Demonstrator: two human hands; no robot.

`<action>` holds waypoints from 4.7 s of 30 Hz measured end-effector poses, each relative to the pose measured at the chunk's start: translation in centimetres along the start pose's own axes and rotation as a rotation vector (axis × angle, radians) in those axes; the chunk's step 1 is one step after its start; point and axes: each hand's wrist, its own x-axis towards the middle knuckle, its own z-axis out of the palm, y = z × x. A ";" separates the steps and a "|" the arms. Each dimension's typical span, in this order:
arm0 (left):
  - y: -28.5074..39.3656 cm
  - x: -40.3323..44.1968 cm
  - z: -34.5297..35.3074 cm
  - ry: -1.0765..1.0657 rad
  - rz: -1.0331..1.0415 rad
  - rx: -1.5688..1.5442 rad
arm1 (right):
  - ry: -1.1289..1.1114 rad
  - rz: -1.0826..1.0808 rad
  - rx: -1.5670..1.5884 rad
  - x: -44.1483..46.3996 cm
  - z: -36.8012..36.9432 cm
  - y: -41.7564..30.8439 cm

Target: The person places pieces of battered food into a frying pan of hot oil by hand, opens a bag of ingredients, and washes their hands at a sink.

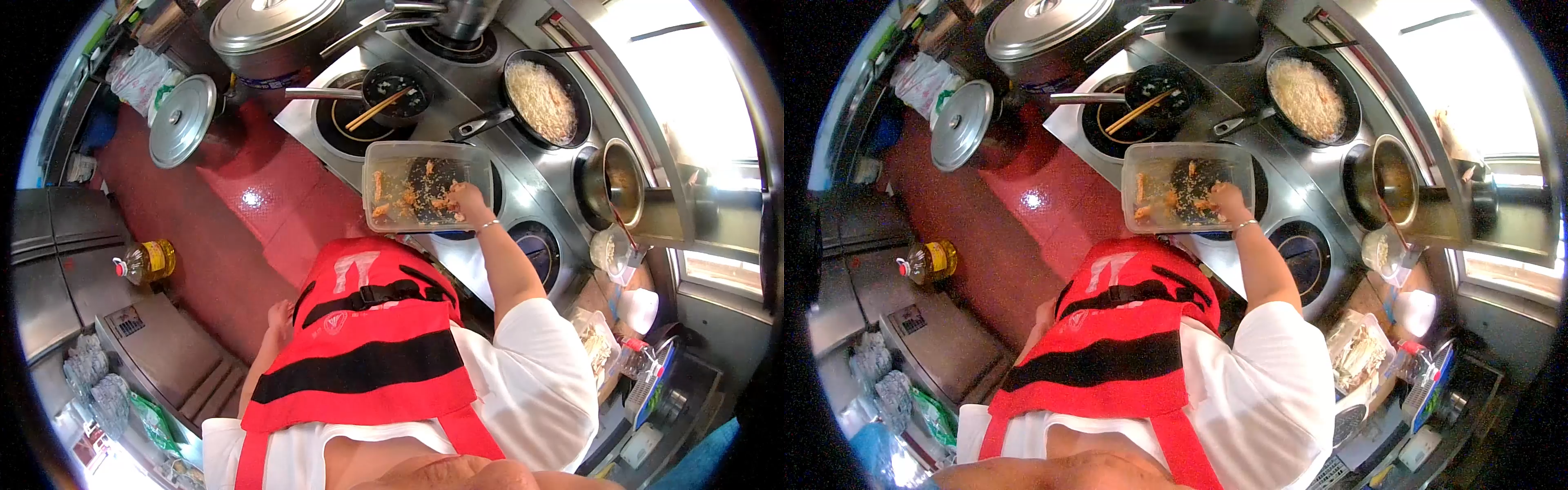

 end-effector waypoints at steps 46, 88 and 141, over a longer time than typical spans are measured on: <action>0.2 -1.5 2.2 0.178 -0.395 -0.120 | -0.056 -0.724 -0.848 0.4 1.5 1.1; 2.7 -3.8 1.9 0.174 -0.318 -0.433 | -0.258 -0.880 -0.881 -3.8 9.7 -9.0; 6.2 -1.9 1.0 0.257 -0.369 -0.268 | 0.093 -0.695 -0.767 2.2 3.5 -0.5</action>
